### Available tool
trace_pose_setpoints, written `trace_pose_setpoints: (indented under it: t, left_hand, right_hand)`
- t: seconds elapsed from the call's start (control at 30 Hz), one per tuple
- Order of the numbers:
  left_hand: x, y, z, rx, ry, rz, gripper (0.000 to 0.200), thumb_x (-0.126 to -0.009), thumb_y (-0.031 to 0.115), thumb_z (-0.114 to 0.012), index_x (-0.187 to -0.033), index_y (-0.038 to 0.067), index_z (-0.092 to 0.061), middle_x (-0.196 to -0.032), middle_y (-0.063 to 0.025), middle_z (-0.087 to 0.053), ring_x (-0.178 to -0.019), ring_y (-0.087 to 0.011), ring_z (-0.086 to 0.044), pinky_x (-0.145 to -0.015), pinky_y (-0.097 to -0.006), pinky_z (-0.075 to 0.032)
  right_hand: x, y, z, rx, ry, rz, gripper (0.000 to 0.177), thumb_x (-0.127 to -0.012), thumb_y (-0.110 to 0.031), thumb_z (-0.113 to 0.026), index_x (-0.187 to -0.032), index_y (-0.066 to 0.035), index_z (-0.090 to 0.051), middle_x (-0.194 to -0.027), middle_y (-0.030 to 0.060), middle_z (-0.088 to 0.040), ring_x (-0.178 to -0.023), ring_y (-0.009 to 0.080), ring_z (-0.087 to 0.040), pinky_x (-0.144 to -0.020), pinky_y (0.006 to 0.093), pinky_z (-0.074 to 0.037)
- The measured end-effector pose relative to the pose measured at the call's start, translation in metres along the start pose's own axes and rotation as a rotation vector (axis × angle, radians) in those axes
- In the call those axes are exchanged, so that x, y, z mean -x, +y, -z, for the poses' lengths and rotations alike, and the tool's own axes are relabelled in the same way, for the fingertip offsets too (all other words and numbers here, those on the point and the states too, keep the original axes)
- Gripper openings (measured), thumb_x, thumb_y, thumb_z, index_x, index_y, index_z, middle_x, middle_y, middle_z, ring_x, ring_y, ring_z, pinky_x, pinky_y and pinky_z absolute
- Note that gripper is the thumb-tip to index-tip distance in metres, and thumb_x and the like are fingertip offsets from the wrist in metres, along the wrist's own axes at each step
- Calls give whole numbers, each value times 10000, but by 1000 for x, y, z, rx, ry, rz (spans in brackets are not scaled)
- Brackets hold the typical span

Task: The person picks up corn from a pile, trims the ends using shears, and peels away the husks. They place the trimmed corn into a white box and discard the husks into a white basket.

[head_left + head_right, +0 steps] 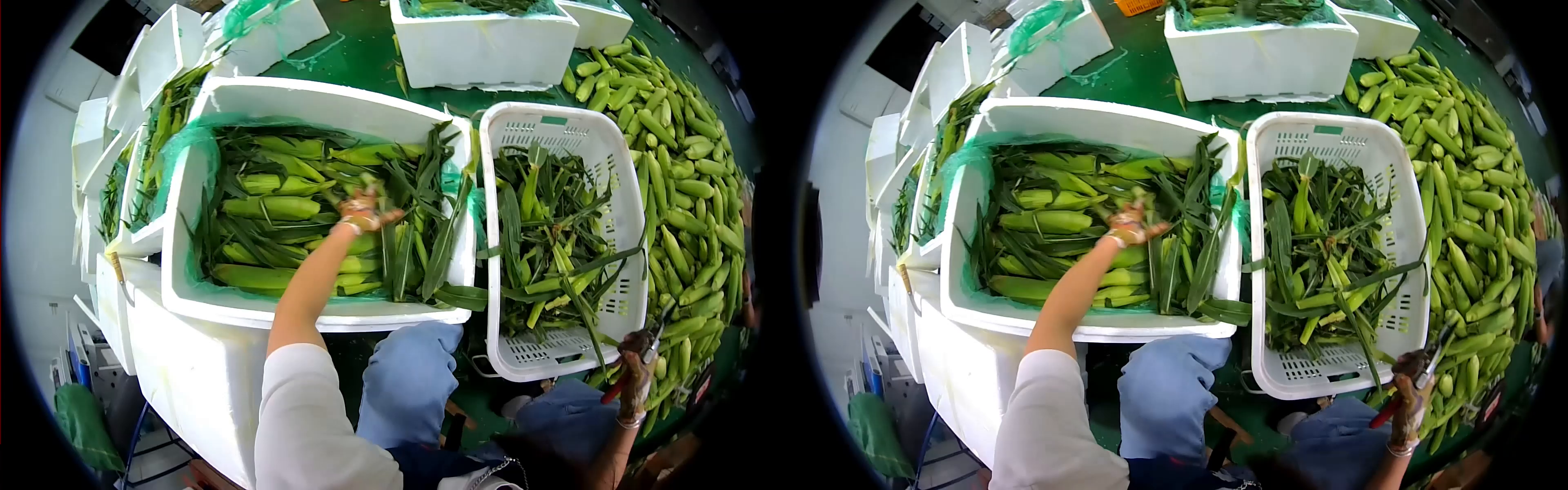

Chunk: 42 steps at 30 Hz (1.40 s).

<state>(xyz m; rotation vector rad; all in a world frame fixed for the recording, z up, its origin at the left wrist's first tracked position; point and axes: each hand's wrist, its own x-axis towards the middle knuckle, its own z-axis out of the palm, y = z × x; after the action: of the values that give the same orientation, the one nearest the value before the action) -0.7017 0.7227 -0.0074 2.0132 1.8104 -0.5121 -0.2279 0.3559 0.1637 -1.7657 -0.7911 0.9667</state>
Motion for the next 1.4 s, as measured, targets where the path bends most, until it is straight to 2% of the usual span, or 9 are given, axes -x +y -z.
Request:
trace_pose_setpoints:
  t: [0.4, 0.5, 0.67, 0.77, 0.9, 0.97, 1.03, 1.23, 1.4]
  left_hand:
    - [82, 56, -46, -35, -229, -132, 500, -752, 264, -585, -1209, 105, -459, -1014, -241, -583, -976, -367, -574, -850, -418, -463]
    - [81, 50, -9, 258, 456, -390, 486, -768, 272, -579, -1220, 125, -478, -972, -241, -568, -926, -397, -528, -816, -445, -434]
    - [106, 149, 103, 715, 778, -664, 520, -831, 126, -619, -1281, -17, -401, -1226, -195, -473, -1139, -306, -467, -978, -371, -352]
    - [114, 256, 140, 1462, 633, -823, 502, -828, -23, -545, -1300, 1, -376, -1071, -117, -561, -798, -146, -563, -637, -243, -489]
    - [48, 349, 77, 1200, 600, -952, 465, -870, 90, -570, -1287, -18, -395, -1008, -108, -579, -812, -138, -547, -668, -256, -474]
    - [-24, 372, -6, 645, 128, -512, 852, -769, 483, -648, -1366, -25, -313, -1356, -226, -386, -1275, -328, -341, -1040, -379, -276]
    - [25, 353, 18, 270, -3, -748, 792, -768, 411, -668, -1380, 46, -325, -1352, -229, -393, -1307, -323, -307, -1054, -385, -265]
    - [-21, 154, 25, 1323, 463, -674, 238, -840, 142, -584, -1029, 3, -545, -867, -89, -596, -736, -181, -545, -660, -297, -463]
    - [-32, 36, -68, 181, 188, -108, 424, -708, 287, -668, -991, -19, -589, -913, -233, -637, -877, -393, -601, -833, -421, -449]
  right_hand:
    - [-2, 1, -26, -151, -61, -137, 412, -688, -184, -696, -1010, -20, -498, -875, 53, -558, -709, 120, -540, -626, 240, -457]
    - [6, -5, -15, -152, -21, -137, 480, -644, -95, -713, -1057, -28, -478, -878, 40, -563, -766, 113, -533, -693, 255, -462]
    - [20, 11, 14, 143, 61, -130, 747, -678, -174, -769, -1280, -4, -361, -983, 70, -606, -860, 154, -569, -750, 299, -481]
    - [26, -2, 18, 201, 165, -117, 702, -673, -159, -750, -1254, 17, -396, -948, 70, -621, -843, 143, -571, -758, 276, -471]
    - [33, -7, 20, 28, 189, 15, 517, -667, -155, -739, -1084, 5, -477, -919, 59, -592, -832, 134, -546, -746, 271, -457]
    - [36, -10, 19, 34, 201, 53, 484, -670, -158, -735, -1052, -7, -480, -915, 56, -578, -823, 135, -535, -735, 271, -451]
    - [35, -12, 23, 183, 264, 65, 482, -671, -164, -738, -1044, -10, -477, -906, 61, -575, -827, 140, -535, -738, 267, -448]
    - [-4, 2, 7, 287, 63, -43, 570, -688, -314, -710, -1072, -7, -422, -868, 193, -587, -824, 309, -603, -709, 375, -475]
    - [-132, 59, -86, 792, -27, -27, 761, -646, -504, -710, -1085, 45, -417, -969, 235, -557, -823, 355, -609, -721, 387, -514]
